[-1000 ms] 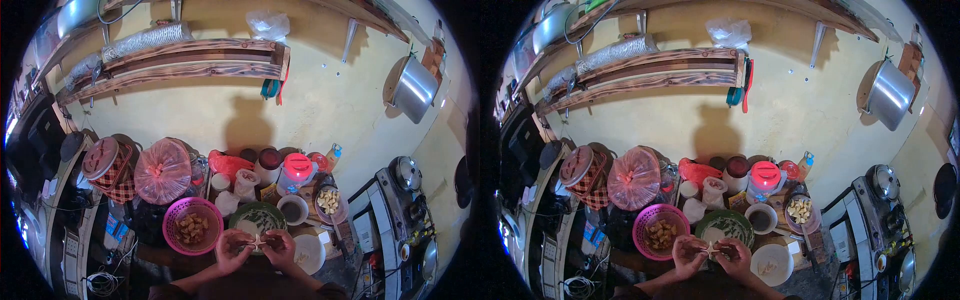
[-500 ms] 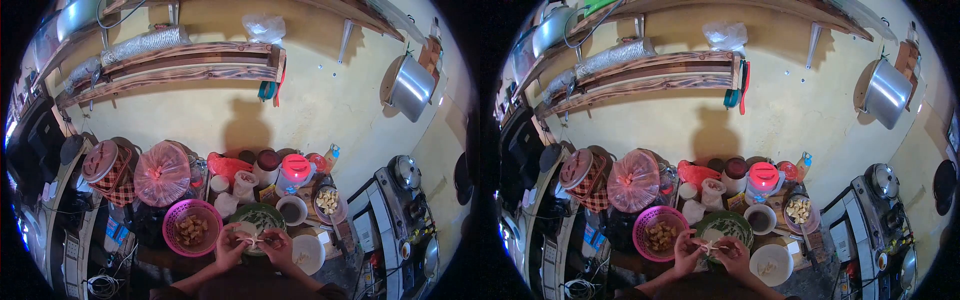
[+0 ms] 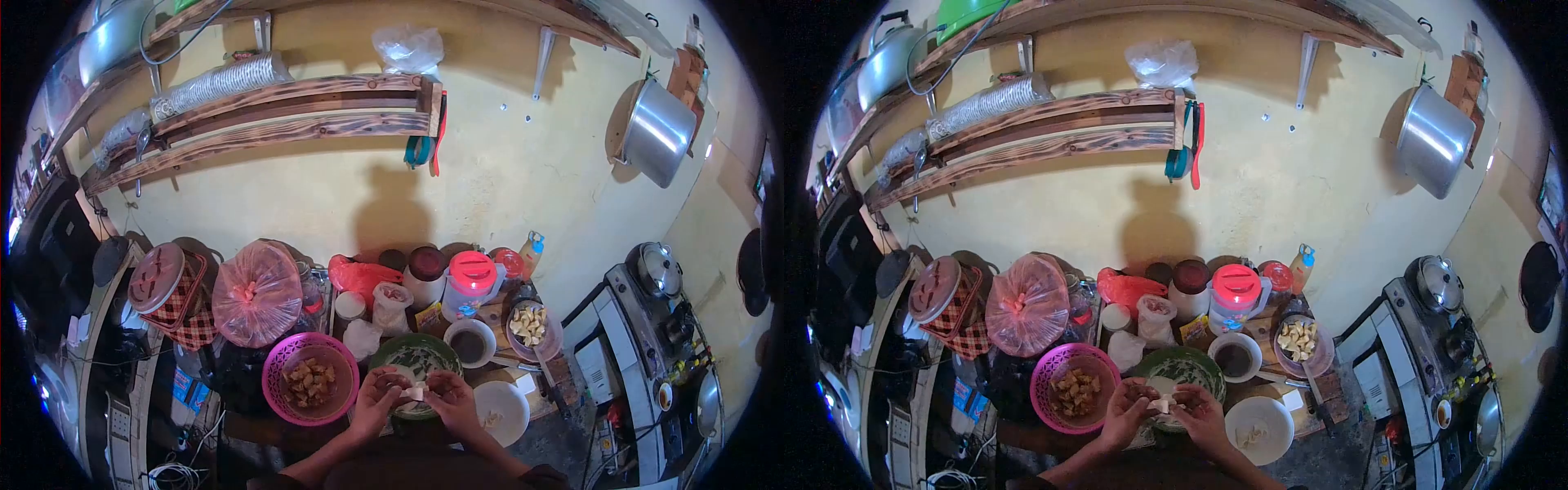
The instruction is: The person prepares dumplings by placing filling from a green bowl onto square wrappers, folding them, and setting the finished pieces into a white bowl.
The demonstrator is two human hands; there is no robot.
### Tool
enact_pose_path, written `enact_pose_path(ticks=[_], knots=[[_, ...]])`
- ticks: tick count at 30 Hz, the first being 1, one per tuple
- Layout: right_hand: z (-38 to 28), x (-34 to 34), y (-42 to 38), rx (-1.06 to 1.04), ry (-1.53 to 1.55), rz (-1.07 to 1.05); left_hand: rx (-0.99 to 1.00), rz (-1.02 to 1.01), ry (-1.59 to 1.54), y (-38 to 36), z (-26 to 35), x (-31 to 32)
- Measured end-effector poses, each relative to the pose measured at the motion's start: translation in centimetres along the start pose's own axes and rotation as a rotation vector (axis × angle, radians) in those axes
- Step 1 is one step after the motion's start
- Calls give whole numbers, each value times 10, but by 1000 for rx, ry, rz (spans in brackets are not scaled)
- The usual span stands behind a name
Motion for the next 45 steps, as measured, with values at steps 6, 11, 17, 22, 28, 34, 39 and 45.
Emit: enact_pose_path(ticks=[6, 11, 17, 22, 28, 34, 39, 45], knots=[[-20, -10, -16, -362, -176, 126, 262, -147, 152, -5, 3, 20], [-23, -16, -27, -410, -304, 133, 204, -134, 170, -2, -8, 25], [-20, -37, -41, -345, -474, 215, 114, -204, 226, 6, -34, 34], [0, -65, -58, -265, -205, 278, -65, -277, 227, 13, -71, 38], [31, -117, -78, -25, -64, 257, -463, -543, 327, 18, -118, 55], [55, -138, -98, 140, -105, 343, -582, -522, 242, 16, -165, 62], [65, -153, -114, 90, -107, 533, -464, -622, 224, 9, -165, 80], [59, -148, -124, 99, -268, 580, -385, -680, 472, 6, -171, 82]])
Point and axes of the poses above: each hand's wrist, its own y-axis towards the middle knuckle, its own x-axis out of the palm, z = x × y, the point moved 7 cm from there along y, towards the middle knuckle, and after that the axes turned 1 degree about z, right-handed, at the moved point
